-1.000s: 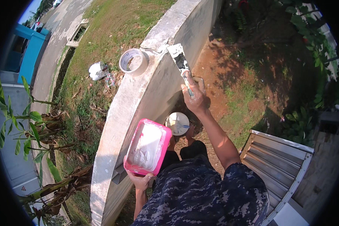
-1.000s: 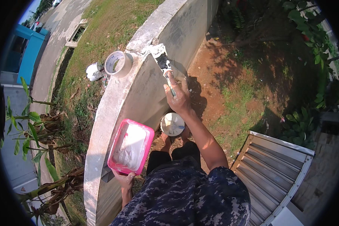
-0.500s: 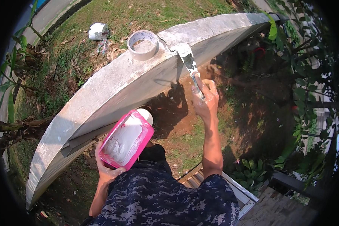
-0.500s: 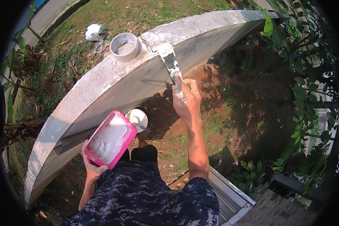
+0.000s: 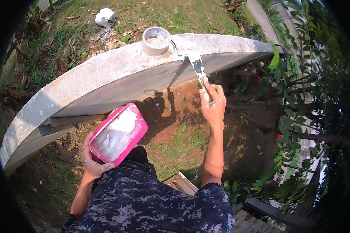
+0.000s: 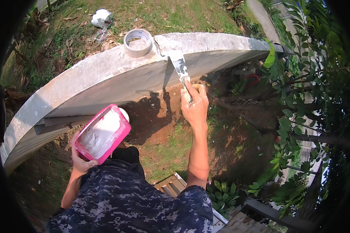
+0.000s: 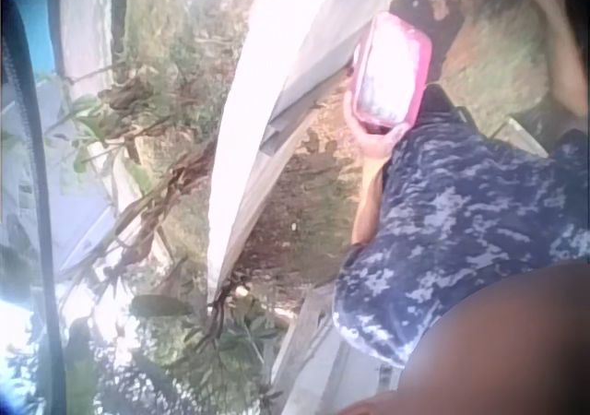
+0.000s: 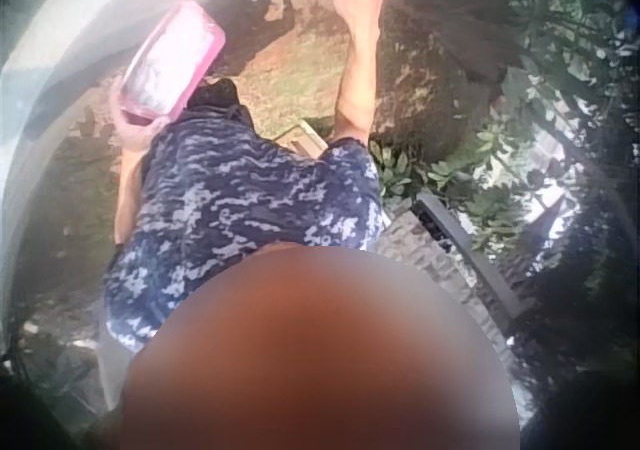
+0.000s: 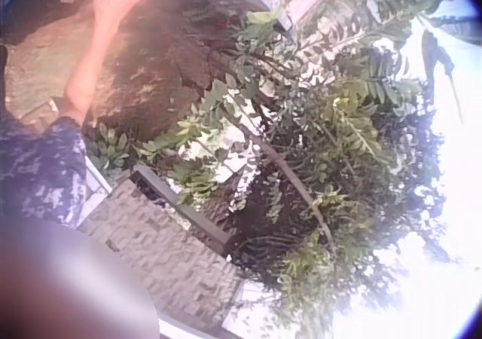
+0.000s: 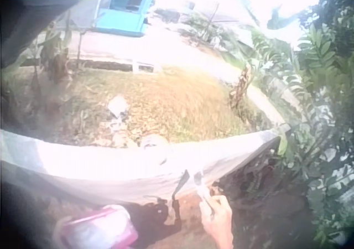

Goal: The person scoops white plaster from a pink container with a trowel and applies it to a curved concrete wall, smoothing the surface along a crack. The person repeatedly reloads the trowel and continues spreading the plaster along the wall's edge.

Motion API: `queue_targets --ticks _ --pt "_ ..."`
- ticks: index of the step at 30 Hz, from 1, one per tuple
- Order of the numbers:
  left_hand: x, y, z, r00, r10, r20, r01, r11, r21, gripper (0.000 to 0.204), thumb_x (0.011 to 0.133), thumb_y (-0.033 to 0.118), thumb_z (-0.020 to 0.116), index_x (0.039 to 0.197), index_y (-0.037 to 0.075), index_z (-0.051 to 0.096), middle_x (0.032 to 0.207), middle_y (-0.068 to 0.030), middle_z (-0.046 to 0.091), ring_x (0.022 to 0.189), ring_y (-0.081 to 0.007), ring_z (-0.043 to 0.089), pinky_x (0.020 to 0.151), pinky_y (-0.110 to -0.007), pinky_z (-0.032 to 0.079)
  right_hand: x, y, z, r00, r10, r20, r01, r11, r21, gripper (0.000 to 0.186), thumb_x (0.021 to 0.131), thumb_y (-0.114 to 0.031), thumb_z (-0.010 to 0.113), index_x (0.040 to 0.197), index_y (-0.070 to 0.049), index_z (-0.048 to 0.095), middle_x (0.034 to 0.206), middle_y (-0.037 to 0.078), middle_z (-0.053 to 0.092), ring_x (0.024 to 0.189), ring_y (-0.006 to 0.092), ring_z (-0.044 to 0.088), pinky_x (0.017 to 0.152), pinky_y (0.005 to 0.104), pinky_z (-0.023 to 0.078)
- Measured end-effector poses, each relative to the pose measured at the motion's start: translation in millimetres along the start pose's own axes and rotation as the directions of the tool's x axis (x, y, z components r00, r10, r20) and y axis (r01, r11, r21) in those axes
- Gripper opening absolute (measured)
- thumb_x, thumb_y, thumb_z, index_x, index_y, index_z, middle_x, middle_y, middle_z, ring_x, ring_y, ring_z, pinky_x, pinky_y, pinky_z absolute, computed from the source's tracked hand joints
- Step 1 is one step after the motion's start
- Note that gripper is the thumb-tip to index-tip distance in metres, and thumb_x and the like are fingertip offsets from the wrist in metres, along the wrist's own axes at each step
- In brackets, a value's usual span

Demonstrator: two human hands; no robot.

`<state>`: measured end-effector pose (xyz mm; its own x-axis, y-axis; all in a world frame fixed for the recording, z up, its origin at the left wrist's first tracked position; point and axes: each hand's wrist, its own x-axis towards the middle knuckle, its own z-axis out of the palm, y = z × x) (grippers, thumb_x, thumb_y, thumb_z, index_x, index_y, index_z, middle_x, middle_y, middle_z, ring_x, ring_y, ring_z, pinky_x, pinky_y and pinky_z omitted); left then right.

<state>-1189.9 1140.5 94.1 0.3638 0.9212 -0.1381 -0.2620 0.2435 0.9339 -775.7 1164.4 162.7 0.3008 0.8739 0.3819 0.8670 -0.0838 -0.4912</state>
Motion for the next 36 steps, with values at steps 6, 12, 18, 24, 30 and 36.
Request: queue_targets --ticks 6,12,18,24,30,36 --pt "-5 -4 5 1.0 -0.007 -0.001 0.007 0.997 -0.082 0.123 0.053 0.017 0.095 0.149 0.006 0.019 0.142 -0.0188 0.041 0.131 -0.0306 0.044 0.111 -0.044 0.035 -8 6 11 0.993 0.115 0.007 -0.115 0.993 0.029 0.035 0.083 -0.005 0.069 0.118 -0.007 0.067 0.093 0.014 0.058 0.076 0.0261 0.059 0.066 0.0349 0.048" --pt "-8 -12 1 0.998 0.053 -0.034 -0.056 0.995 -0.081 0.122 0.054 0.019 0.095 0.149 0.006 0.019 0.142 -0.0184 0.041 0.13 -0.0305 0.045 0.111 -0.044 0.036 -16 11 32 0.997 0.027 -0.076 -0.026 1.0 0.009 0.036 0.086 -0.007 0.066 0.122 -0.007 0.064 0.098 0.015 0.058 0.08 0.0273 0.059 0.069 0.0364 0.049" --pt "-27 -26 -1 0.982 0.117 -0.15 -0.13 0.988 -0.081 0.122 0.055 0.023 0.094 0.149 0.004 0.018 0.142 -0.0186 0.04 0.13 -0.031 0.044 0.11 -0.043 0.036 -21 31 -8 0.993 -0.031 -0.112 0.026 0.999 -0.042 0.046 0.087 -0.005 0.065 0.132 -0.006 0.056 0.109 0.015 0.06 0.092 0.0293 0.061 0.081 0.0373 0.049" --pt "-66 -49 1 0.969 0.137 -0.203 -0.157 0.984 -0.085 0.121 0.057 0.029 0.094 0.149 0.003 0.019 0.142 -0.0189 0.039 0.13 -0.0302 0.044 0.11 -0.043 0.037 -8 46 -49 0.974 -0.217 0.065 0.226 0.949 -0.218 0.045 0.08 -0.012 0.07 0.124 -0.007 0.061 0.087 0.012 0.057 0.074 0.027 0.058 0.068 0.0364 0.049" --pt "-89 -67 23 0.924 0.152 -0.351 -0.174 0.984 -0.031 0.121 0.057 0.032 0.093 0.149 0.003 0.02 0.142 -0.0183 0.039 0.13 -0.0296 0.044 0.109 -0.043 0.037 63 45 -68 0.855 -0.392 0.34 0.498 0.805 -0.322 0.027 0.08 -0.029 0.074 0.095 -0.007 0.068 0.075 0.01 0.061 0.066 0.0304 0.06 0.062 0.0414 0.048" --pt "-56 -93 75 0.803 0.204 -0.561 -0.222 0.974 0.037 0.125 0.054 0.037 0.094 0.149 0.003 0.02 0.143 -0.0165 0.04 0.13 -0.0286 0.044 0.11 -0.043 0.037 184 22 -60 0.63 -0.29 0.72 0.654 0.698 -0.291 0.036 0.073 -0.037 0.078 0.099 -0.012 0.074 0.075 0.009 0.067 0.067 0.0294 0.064 0.064 0.0402 0.05"
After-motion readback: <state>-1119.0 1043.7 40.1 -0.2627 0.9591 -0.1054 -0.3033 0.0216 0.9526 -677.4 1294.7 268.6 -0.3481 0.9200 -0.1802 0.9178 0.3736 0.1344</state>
